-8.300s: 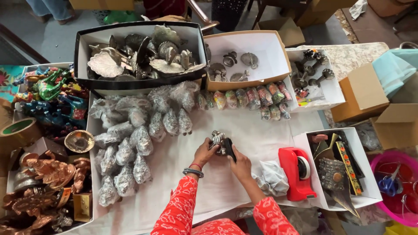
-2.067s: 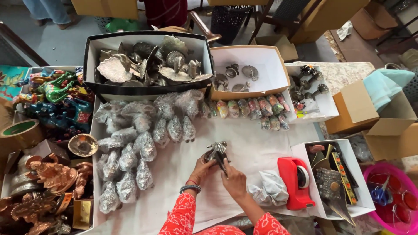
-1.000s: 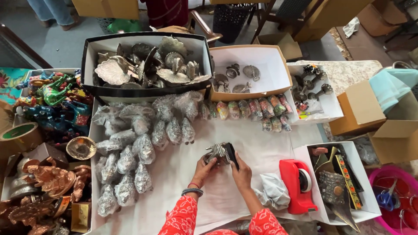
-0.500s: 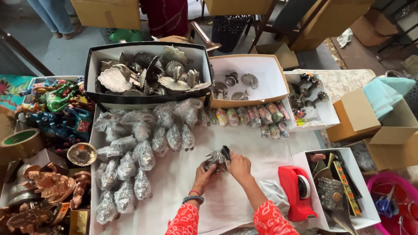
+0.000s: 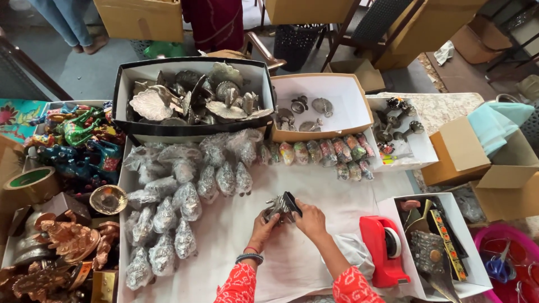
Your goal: The person uses a black brush to clean a small silver-colored decorative figurine. They hold the figurine in their left hand and scrub its surface with the brush in their right hand, turning the object to reach different sides.
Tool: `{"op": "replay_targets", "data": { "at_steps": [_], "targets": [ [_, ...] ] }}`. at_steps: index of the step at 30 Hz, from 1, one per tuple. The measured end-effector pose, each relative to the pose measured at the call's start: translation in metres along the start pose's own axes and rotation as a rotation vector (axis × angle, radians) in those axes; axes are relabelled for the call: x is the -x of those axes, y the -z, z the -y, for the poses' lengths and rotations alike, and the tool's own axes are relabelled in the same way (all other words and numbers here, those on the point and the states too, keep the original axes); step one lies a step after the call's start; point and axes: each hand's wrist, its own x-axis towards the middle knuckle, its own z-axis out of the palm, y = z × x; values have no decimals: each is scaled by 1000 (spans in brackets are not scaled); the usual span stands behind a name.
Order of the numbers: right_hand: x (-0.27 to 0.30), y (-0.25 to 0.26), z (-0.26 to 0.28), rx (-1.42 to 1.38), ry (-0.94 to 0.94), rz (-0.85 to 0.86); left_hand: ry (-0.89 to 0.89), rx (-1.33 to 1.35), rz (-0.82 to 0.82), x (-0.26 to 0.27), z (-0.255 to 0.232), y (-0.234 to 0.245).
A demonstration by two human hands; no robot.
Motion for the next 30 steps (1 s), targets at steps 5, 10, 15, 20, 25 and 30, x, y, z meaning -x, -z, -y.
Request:
{"op": "replay_targets", "data": {
  "at_steps": [5, 10, 15, 20, 25, 30],
  "targets": [
    [-42, -1, 14, -23, 9, 10, -4, -25, 3, -1, 2, 1],
    [-48, -3, 23, 31, 22, 49, 0, -61, -3, -3, 4, 2],
    [14, -14, 7, 154, 131, 0, -11, -10, -7, -9, 16, 6],
    [27, -28, -13, 126, 255, -115, -7, -11, -5, -11, 17, 7],
    [-22, -40, -40, -16, 186, -286, -5, 6, 6, 2, -4, -6],
    [-1, 30, -23, -231, -73, -97, -66, 19, 105, 23, -35, -29]
  ]
}}
